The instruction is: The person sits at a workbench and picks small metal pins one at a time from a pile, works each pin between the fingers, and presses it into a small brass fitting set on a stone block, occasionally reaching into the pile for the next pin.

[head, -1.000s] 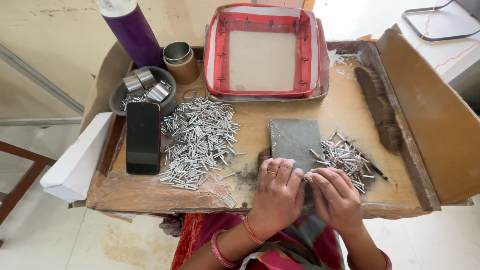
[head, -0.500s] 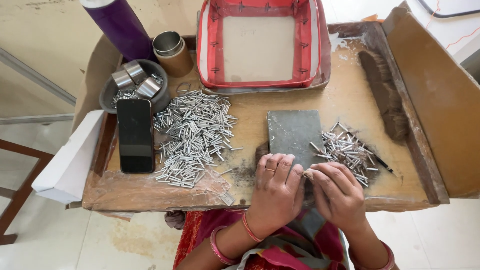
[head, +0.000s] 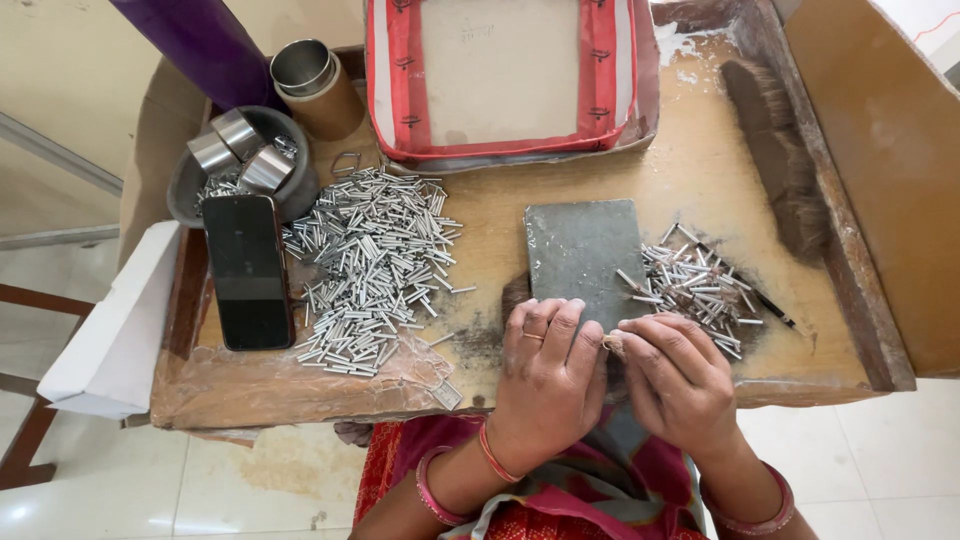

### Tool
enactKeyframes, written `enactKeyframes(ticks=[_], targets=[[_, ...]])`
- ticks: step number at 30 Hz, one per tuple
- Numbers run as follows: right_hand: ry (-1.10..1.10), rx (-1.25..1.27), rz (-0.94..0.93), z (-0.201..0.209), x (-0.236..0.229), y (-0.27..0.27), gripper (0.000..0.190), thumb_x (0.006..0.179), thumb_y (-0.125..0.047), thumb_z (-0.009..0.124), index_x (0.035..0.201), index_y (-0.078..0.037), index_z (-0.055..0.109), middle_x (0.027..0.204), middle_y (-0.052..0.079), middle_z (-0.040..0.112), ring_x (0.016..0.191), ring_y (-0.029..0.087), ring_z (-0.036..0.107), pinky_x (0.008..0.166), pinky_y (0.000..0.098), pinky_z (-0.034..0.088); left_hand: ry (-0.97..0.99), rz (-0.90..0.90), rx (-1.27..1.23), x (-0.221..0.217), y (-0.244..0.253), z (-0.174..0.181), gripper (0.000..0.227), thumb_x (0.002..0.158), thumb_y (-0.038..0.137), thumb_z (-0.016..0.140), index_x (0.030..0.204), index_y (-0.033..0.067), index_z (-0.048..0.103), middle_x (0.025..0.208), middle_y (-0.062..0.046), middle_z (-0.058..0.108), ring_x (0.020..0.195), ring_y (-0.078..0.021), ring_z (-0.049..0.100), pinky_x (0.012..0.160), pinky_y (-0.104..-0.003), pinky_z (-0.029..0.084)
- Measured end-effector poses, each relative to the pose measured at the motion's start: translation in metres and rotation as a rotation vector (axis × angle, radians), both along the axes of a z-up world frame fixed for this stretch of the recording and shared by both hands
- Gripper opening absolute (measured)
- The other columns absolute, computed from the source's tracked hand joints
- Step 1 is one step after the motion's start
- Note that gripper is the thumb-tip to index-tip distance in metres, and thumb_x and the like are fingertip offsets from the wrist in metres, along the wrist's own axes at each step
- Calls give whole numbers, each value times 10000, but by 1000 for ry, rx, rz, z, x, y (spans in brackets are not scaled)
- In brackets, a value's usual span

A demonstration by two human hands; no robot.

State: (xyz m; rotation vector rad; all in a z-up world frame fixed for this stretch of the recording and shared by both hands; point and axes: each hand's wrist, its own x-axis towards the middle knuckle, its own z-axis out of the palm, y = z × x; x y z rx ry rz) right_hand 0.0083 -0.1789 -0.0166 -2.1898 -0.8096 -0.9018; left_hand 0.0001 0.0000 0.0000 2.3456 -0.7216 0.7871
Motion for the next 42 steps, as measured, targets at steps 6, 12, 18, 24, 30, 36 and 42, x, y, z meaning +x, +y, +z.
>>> enactKeyframes(ticks=[6, 12, 18, 24, 30, 36, 42], targets=[[-8, 4, 1, 0, 0, 0, 202, 832, 41, 713, 1033, 33, 694, 1070, 147, 696, 975, 333, 686, 885, 432, 575, -1, 0, 5, 0, 0, 0, 284, 915, 121, 667, 1156, -14, 603, 1253, -206, 591, 1209, -385, 560, 1101, -553, 424], [11, 11, -20, 5, 1, 3, 208, 852, 45, 708, 1058, 24, 687, 1053, 139, 700, 947, 334, 692, 886, 435, 578, 4, -9, -5, 0, 0, 2, 287, 915, 130, 668, 1156, -11, 602, 1257, -204, 578, 1215, -388, 548, 1104, -552, 410], [84, 145, 31, -5, 1, -2, 350, 892, 20, 700, 1226, 69, 609, 1073, 133, 704, 934, 310, 696, 853, 395, 569, 5, -1, -42, 0, 1, -1, 270, 914, 155, 679, 1137, 20, 609, 1235, -179, 573, 1210, -371, 545, 1117, -563, 381], [-20, -39, -40, 5, -2, 5, 385, 866, 10, 723, 1244, -38, 666, 1124, 148, 699, 997, 337, 679, 902, 427, 558, -13, 12, -82, 1, 0, -7, 239, 918, 165, 672, 1106, 21, 636, 1225, -169, 592, 1215, -360, 550, 1124, -572, 369], [-79, -10, -63, -3, -3, 5, 362, 897, -6, 707, 1255, -10, 655, 1196, 157, 670, 1055, 350, 659, 937, 434, 548, -31, 5, -108, 0, 2, -6, 241, 915, 174, 662, 1099, 18, 661, 1210, -169, 602, 1208, -359, 550, 1122, -567, 368], [-62, -96, -105, 9, -6, 12, 378, 884, -10, 666, 1260, -42, 681, 1189, 138, 679, 1050, 334, 662, 924, 431, 553, -37, 13, -116, 0, 2, -9, 213, 916, 165, 658, 1070, 18, 660, 1227, -170, 616, 1216, -351, 560, 1128, -575, 365], [-100, -113, -123, 0, -5, 12, 362, 905, -20, 681, 1267, -10, 667, 1187, 141, 677, 1044, 334, 664, 912, 421, 549, -17, -7, -131, 0, 3, -7, 248, 858, 160, 660, 1061, 18, 674, 1219, -184, 619, 1211, -360, 559, 1119, -588, 350]])
